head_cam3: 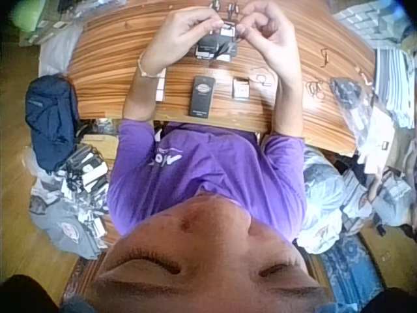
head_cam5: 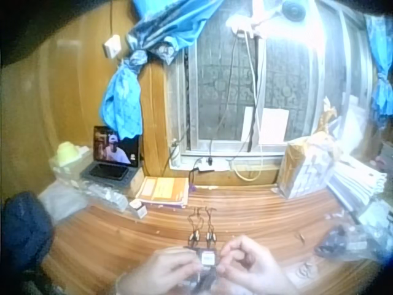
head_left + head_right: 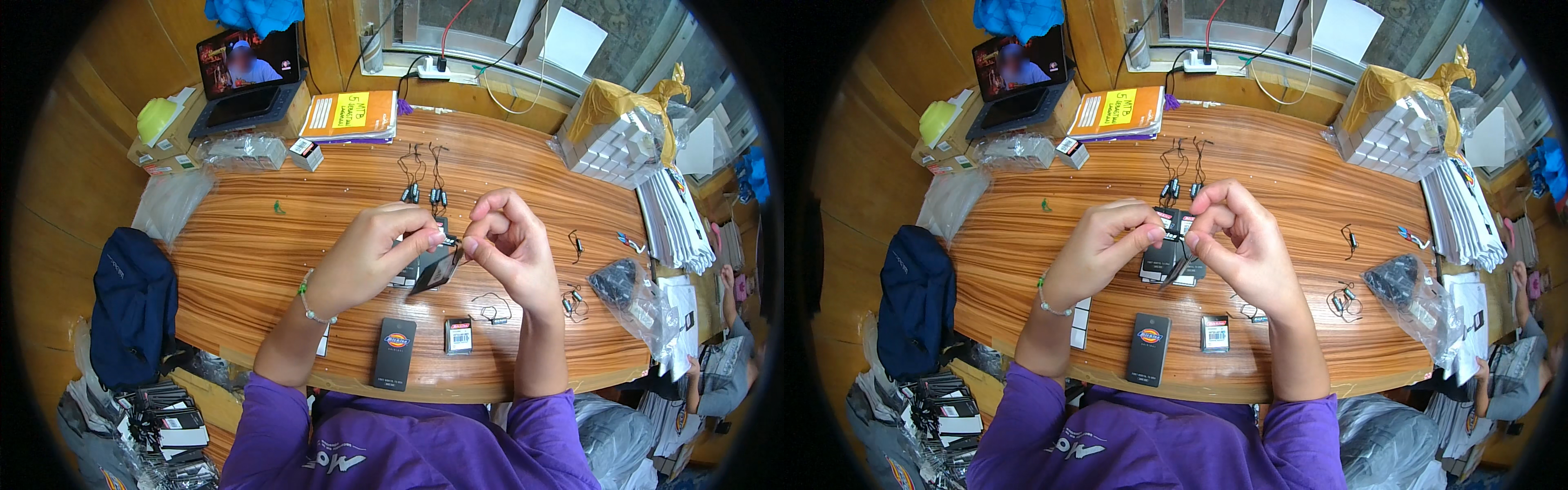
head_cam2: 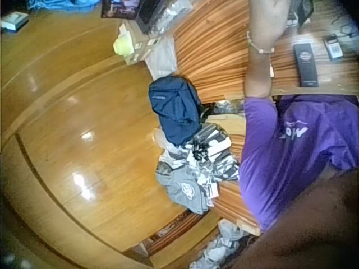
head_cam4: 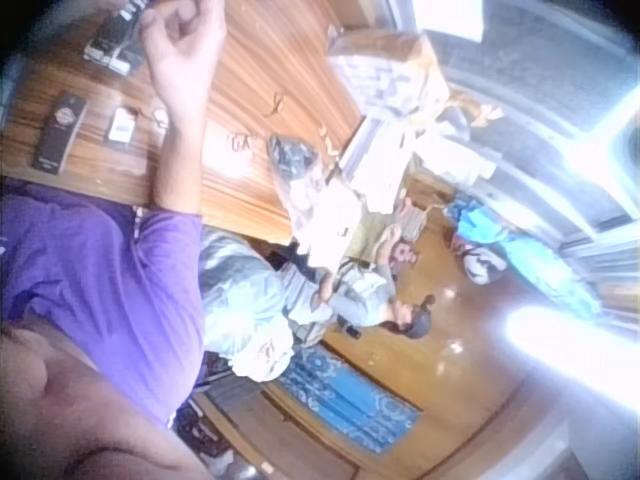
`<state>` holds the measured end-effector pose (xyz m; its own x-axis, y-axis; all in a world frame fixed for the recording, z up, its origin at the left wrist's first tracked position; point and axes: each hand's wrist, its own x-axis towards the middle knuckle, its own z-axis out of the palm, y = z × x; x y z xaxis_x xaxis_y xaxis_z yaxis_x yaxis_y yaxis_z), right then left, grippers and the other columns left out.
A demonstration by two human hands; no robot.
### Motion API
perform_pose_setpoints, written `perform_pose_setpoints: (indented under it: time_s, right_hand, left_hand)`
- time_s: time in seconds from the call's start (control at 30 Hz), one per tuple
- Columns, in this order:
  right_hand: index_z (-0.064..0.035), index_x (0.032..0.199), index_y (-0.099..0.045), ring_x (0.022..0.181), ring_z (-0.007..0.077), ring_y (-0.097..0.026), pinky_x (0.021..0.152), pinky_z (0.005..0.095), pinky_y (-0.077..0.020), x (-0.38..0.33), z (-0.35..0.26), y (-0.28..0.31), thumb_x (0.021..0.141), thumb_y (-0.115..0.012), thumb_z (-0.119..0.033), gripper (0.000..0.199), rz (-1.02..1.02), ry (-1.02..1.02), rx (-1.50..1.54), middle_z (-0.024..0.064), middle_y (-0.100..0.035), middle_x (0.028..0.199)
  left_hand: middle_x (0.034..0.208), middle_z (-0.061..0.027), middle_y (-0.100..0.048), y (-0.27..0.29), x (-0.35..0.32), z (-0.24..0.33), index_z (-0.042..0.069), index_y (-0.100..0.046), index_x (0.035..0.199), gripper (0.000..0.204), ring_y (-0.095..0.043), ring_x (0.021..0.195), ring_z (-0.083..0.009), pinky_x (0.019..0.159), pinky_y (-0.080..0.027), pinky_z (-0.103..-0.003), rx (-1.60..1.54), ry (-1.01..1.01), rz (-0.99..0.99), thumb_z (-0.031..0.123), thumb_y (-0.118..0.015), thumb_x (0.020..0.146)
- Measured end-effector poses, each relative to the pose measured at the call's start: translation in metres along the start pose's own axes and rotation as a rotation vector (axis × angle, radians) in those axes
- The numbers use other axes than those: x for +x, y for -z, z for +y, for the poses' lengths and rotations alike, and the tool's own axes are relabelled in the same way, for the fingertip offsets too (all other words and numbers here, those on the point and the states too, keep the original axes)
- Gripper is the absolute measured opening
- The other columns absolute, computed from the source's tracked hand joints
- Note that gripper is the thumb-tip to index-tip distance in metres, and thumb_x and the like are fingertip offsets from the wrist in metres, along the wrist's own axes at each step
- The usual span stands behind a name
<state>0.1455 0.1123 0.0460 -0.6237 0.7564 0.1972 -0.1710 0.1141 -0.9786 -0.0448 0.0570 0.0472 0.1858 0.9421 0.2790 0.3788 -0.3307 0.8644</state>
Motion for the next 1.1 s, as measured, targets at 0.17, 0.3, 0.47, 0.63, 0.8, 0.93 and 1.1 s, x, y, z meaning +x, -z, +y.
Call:
perform_pose_setpoints:
  time_s: [0.17, 0.3, 0.47, 0.63, 0.8, 0.93, 1.1]
  right_hand:
    - [-0.0019, 0.099, -0.046, 0.068, 0.0034, -0.05, 0.062, 0.018, -0.0401, 0.002, 0.001, 0.0, 0.079, -0.058, 0.004, 0.024, -0.001, -0.021, 0.025, -0.0011, -0.054, 0.072]
    - [-0.0025, 0.099, -0.045, 0.066, 0.0032, -0.05, 0.059, 0.0175, -0.0396, 0.004, 0.003, 0.002, 0.08, -0.058, 0.004, 0.024, -0.022, -0.049, 0.079, -0.0014, -0.054, 0.071]
    - [-0.0031, 0.099, -0.045, 0.065, 0.0025, -0.049, 0.058, 0.0171, -0.0386, 0.005, 0.006, 0.002, 0.082, -0.058, 0.003, 0.022, -0.052, -0.043, 0.132, -0.0022, -0.054, 0.071]
    - [-0.0038, 0.099, -0.045, 0.066, 0.0021, -0.049, 0.058, 0.0168, -0.0377, 0.006, 0.01, 0.0, 0.082, -0.058, 0.002, 0.022, -0.063, -0.03, 0.109, -0.0024, -0.054, 0.071]
    - [-0.0043, 0.098, -0.045, 0.067, 0.0029, -0.05, 0.06, 0.0173, -0.0386, 0.006, 0.011, 0.0, 0.082, -0.06, 0.002, 0.022, -0.099, -0.024, 0.107, -0.0015, -0.054, 0.073]
    - [-0.0042, 0.096, -0.046, 0.071, 0.0052, -0.054, 0.064, 0.0184, -0.0419, 0.01, 0.015, 0.004, 0.081, -0.061, 0.001, 0.022, -0.171, -0.018, 0.166, 0.0002, -0.057, 0.074]
    - [-0.004, 0.097, -0.047, 0.076, 0.0073, -0.057, 0.068, 0.0196, -0.0442, 0.012, 0.019, 0.006, 0.082, -0.062, -0.002, 0.022, -0.32, -0.1, 0.352, 0.0028, -0.061, 0.081]
  left_hand:
    - [0.071, -0.0106, -0.055, -0.001, 0.0, 0.0, -0.003, -0.058, 0.081, 0.021, -0.051, 0.066, -0.0175, 0.061, -0.041, -0.029, -0.052, 0.011, 0.011, 0.017, -0.054, 0.087]
    - [0.072, -0.0064, -0.055, 0.0, -0.001, -0.002, -0.003, -0.058, 0.08, 0.019, -0.05, 0.068, -0.0137, 0.062, -0.041, -0.026, -0.061, 0.023, 0.007, 0.014, -0.054, 0.087]
    - [0.073, -0.0066, -0.055, 0.002, 0.0, -0.002, -0.004, -0.057, 0.081, 0.02, -0.051, 0.068, -0.0138, 0.063, -0.041, -0.026, -0.024, 0.02, -0.019, 0.015, -0.054, 0.088]
    - [0.071, -0.0056, -0.054, 0.003, -0.001, -0.006, -0.003, -0.057, 0.079, 0.02, -0.048, 0.065, -0.012, 0.06, -0.04, -0.026, -0.022, 0.014, -0.016, 0.015, -0.054, 0.088]
    - [0.067, -0.0021, -0.05, 0.002, -0.001, 0.0, -0.002, -0.056, 0.076, 0.022, -0.043, 0.062, -0.0077, 0.055, -0.036, -0.023, -0.104, 0.107, -0.091, 0.015, -0.053, 0.089]
    - [0.064, -0.0008, -0.049, 0.004, -0.001, 0.003, -0.002, -0.056, 0.075, 0.023, -0.042, 0.061, -0.0072, 0.055, -0.035, -0.023, -0.165, 0.126, -0.13, 0.016, -0.053, 0.089]
    - [0.065, -0.0005, -0.05, 0.004, -0.004, 0.0, -0.002, -0.056, 0.075, 0.023, -0.043, 0.061, -0.0072, 0.055, -0.036, -0.023, -0.227, 0.079, -0.16, 0.017, -0.054, 0.089]
